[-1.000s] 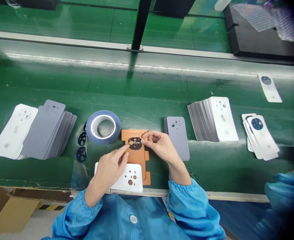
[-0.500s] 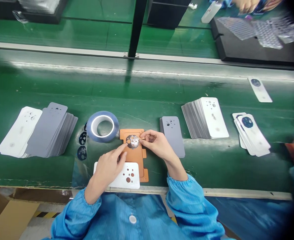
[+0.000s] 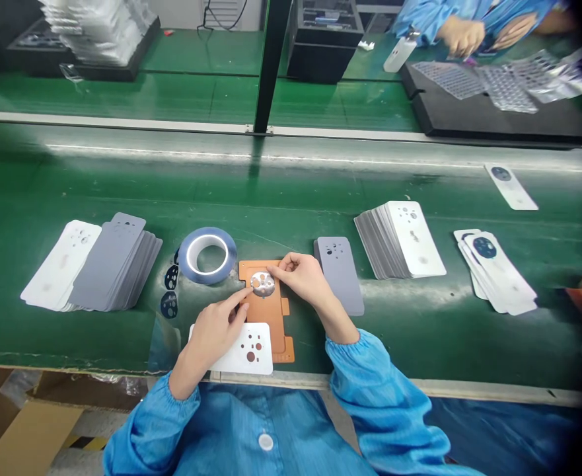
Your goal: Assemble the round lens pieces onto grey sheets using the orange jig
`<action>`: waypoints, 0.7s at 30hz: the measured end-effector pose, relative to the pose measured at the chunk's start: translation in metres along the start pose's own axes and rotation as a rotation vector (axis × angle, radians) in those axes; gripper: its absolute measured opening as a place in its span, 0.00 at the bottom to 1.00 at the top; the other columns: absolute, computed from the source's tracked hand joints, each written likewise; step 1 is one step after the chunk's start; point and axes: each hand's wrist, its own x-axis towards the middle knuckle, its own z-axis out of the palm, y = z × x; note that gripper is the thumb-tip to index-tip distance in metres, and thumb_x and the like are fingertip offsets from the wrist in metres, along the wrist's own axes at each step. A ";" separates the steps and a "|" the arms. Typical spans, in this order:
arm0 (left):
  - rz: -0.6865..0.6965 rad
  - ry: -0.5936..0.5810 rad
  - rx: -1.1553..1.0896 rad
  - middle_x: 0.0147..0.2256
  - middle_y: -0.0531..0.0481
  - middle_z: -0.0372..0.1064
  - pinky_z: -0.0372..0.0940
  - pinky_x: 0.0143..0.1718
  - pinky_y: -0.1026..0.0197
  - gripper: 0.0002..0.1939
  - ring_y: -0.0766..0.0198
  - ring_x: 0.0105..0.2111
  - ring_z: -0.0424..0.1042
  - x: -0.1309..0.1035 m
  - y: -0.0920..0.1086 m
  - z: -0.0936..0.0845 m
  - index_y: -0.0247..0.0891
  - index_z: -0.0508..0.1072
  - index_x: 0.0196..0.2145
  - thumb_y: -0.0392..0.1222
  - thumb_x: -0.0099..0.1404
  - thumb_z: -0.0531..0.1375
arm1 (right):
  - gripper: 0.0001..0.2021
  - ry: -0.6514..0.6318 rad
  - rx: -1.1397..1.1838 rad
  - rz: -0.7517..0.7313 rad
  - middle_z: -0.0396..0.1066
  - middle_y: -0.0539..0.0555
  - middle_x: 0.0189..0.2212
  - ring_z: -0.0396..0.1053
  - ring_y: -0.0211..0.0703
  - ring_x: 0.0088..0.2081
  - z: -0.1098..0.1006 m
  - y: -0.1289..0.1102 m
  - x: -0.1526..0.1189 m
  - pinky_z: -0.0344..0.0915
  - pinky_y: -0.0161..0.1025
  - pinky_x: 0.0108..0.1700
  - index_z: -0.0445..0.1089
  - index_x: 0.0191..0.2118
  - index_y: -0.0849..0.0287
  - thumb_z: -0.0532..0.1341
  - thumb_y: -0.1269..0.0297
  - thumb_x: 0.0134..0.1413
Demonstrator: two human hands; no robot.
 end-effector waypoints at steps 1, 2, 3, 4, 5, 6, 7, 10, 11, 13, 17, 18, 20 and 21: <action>-0.006 -0.005 -0.038 0.25 0.56 0.72 0.60 0.29 0.65 0.22 0.65 0.23 0.69 0.000 -0.001 0.000 0.49 0.72 0.63 0.43 0.74 0.53 | 0.18 -0.014 0.001 -0.002 0.72 0.50 0.21 0.65 0.39 0.24 0.000 0.001 0.001 0.59 0.37 0.27 0.70 0.24 0.57 0.70 0.49 0.49; -0.014 -0.010 -0.077 0.24 0.57 0.71 0.59 0.28 0.65 0.22 0.66 0.23 0.68 0.000 -0.002 0.000 0.49 0.71 0.63 0.44 0.74 0.53 | 0.17 -0.025 0.006 -0.006 0.72 0.50 0.21 0.66 0.40 0.24 -0.001 0.002 0.001 0.59 0.37 0.27 0.70 0.24 0.57 0.70 0.49 0.50; -0.024 -0.011 -0.114 0.24 0.57 0.71 0.59 0.28 0.65 0.22 0.66 0.23 0.68 0.000 -0.003 -0.001 0.49 0.71 0.63 0.44 0.74 0.53 | 0.17 -0.030 0.016 -0.011 0.72 0.50 0.21 0.66 0.40 0.24 -0.001 0.003 0.001 0.60 0.37 0.28 0.70 0.24 0.57 0.69 0.50 0.50; -0.038 -0.007 -0.147 0.24 0.56 0.72 0.60 0.28 0.65 0.22 0.65 0.23 0.69 0.000 -0.004 -0.001 0.48 0.72 0.62 0.45 0.75 0.53 | 0.17 -0.032 0.028 -0.014 0.72 0.51 0.21 0.67 0.40 0.24 -0.001 0.004 0.002 0.60 0.37 0.28 0.70 0.24 0.57 0.69 0.50 0.51; -0.053 0.002 -0.176 0.26 0.55 0.75 0.61 0.28 0.65 0.21 0.65 0.24 0.70 -0.001 -0.005 -0.002 0.47 0.74 0.61 0.47 0.75 0.53 | 0.16 -0.033 0.038 -0.017 0.72 0.51 0.21 0.67 0.40 0.25 -0.001 0.005 0.002 0.60 0.37 0.28 0.70 0.24 0.57 0.69 0.51 0.51; -0.067 0.016 -0.198 0.29 0.53 0.77 0.62 0.29 0.64 0.20 0.64 0.26 0.72 -0.002 -0.006 -0.003 0.45 0.76 0.59 0.48 0.74 0.53 | 0.16 -0.031 0.045 -0.019 0.72 0.51 0.21 0.67 0.40 0.25 -0.001 0.006 0.002 0.60 0.37 0.28 0.70 0.24 0.57 0.69 0.51 0.51; -0.081 0.037 -0.213 0.32 0.51 0.80 0.64 0.30 0.64 0.20 0.63 0.28 0.73 -0.003 -0.007 -0.004 0.43 0.78 0.55 0.48 0.74 0.54 | 0.15 -0.028 0.048 -0.020 0.72 0.51 0.21 0.67 0.40 0.24 0.000 0.006 0.002 0.61 0.37 0.28 0.70 0.24 0.57 0.69 0.52 0.51; -0.128 0.123 -0.258 0.37 0.47 0.81 0.66 0.31 0.62 0.20 0.61 0.29 0.75 -0.011 -0.008 -0.007 0.39 0.82 0.47 0.51 0.73 0.55 | 0.15 -0.016 0.029 -0.019 0.72 0.50 0.21 0.67 0.40 0.24 -0.001 0.002 0.000 0.61 0.37 0.28 0.69 0.24 0.57 0.69 0.53 0.51; -0.145 0.159 -0.280 0.35 0.47 0.81 0.65 0.31 0.63 0.20 0.62 0.28 0.74 -0.014 -0.008 -0.007 0.38 0.82 0.46 0.52 0.73 0.55 | 0.16 -0.002 0.026 -0.020 0.72 0.50 0.21 0.67 0.40 0.24 -0.002 -0.002 -0.004 0.61 0.37 0.28 0.70 0.24 0.57 0.69 0.52 0.51; -0.174 0.242 -0.333 0.32 0.49 0.79 0.65 0.30 0.63 0.21 0.63 0.26 0.73 -0.019 -0.005 -0.007 0.38 0.81 0.46 0.55 0.73 0.56 | 0.16 0.025 0.073 -0.029 0.72 0.51 0.23 0.66 0.40 0.25 -0.007 -0.012 -0.017 0.61 0.37 0.28 0.73 0.27 0.58 0.69 0.49 0.53; -0.205 0.394 -0.421 0.32 0.49 0.78 0.64 0.30 0.64 0.20 0.63 0.28 0.73 -0.018 0.007 -0.007 0.38 0.78 0.45 0.57 0.73 0.56 | 0.20 -0.235 0.344 -0.158 0.77 0.52 0.28 0.72 0.43 0.28 -0.015 -0.032 -0.067 0.69 0.39 0.31 0.79 0.43 0.57 0.73 0.49 0.49; -0.203 0.418 -0.433 0.31 0.50 0.77 0.64 0.30 0.64 0.20 0.63 0.28 0.72 -0.016 0.012 -0.007 0.38 0.77 0.45 0.57 0.73 0.56 | 0.24 -0.340 0.382 -0.204 0.79 0.53 0.30 0.74 0.45 0.31 -0.016 -0.036 -0.080 0.72 0.41 0.33 0.79 0.48 0.56 0.75 0.51 0.46; -0.175 0.442 -0.458 0.29 0.51 0.76 0.63 0.29 0.64 0.20 0.64 0.27 0.71 -0.013 0.020 -0.007 0.38 0.77 0.45 0.56 0.74 0.55 | 0.24 -0.418 0.387 -0.246 0.81 0.54 0.36 0.77 0.48 0.35 -0.016 -0.038 -0.100 0.76 0.44 0.38 0.78 0.51 0.53 0.76 0.54 0.47; -0.153 0.441 -0.478 0.29 0.51 0.75 0.63 0.29 0.64 0.20 0.64 0.26 0.70 -0.012 0.024 -0.007 0.38 0.77 0.45 0.56 0.74 0.54 | 0.20 -0.383 0.381 -0.243 0.82 0.54 0.38 0.78 0.49 0.37 -0.015 -0.037 -0.106 0.77 0.46 0.41 0.79 0.50 0.52 0.74 0.55 0.50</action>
